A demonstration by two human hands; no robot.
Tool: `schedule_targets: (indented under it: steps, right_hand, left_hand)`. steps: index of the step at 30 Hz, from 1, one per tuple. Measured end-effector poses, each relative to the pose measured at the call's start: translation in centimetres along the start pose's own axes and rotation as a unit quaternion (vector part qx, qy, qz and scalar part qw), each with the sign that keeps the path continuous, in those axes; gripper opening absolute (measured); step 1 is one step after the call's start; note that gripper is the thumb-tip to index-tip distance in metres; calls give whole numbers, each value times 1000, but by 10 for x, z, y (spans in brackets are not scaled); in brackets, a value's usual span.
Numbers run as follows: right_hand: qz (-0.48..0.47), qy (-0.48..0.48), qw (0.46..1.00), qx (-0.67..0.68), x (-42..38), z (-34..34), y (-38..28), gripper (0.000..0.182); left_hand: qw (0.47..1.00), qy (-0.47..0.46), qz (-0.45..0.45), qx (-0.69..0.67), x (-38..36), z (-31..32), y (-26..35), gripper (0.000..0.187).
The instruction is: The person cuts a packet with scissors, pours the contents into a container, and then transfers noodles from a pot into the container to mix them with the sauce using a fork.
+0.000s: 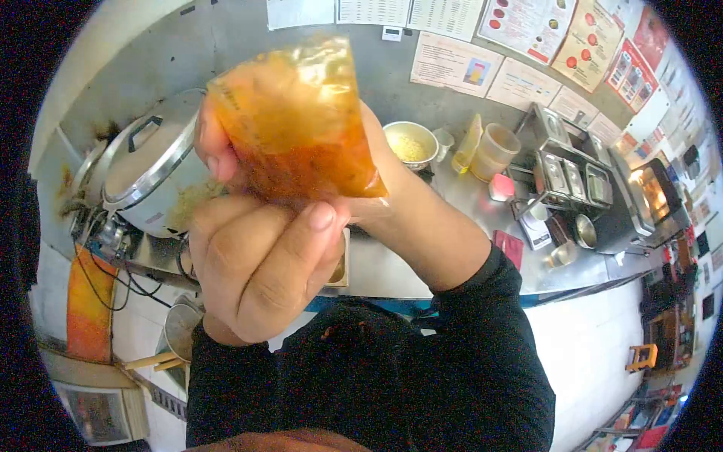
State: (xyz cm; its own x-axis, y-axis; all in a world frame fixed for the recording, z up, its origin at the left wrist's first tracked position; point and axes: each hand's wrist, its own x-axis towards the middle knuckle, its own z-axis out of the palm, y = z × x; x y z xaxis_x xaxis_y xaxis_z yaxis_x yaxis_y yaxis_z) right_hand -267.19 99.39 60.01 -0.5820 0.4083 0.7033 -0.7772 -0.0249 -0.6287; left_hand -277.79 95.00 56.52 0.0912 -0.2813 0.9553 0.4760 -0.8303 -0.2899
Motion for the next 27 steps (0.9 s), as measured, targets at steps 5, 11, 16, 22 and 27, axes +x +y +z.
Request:
schedule_targets:
  steps: [5, 11, 16, 22, 27]
  right_hand:
    - [-18, 31, 999, -31, 7, 11, 18, 41]
    - [-39, 39, 998, -24, 13, 17, 36, 43]
    - [-31, 41, 997, -65, 19, 12, 43, 43]
    - [-21, 45, 995, -85, 24, 2, 46, 43]
    - [-27, 47, 994, -93, 25, 3, 46, 44]
  left_hand:
    - [1000, 0, 11, -17, -7, -17, -12, 28]
    - [993, 114, -6, 18, -9, -13, -20, 24]
    - [992, 125, -22, 23, -10, -17, -22, 22]
    - [990, 132, -6, 42, -9, -20, -29, 18]
    - [985, 169, -6, 27, -8, -16, -31, 13]
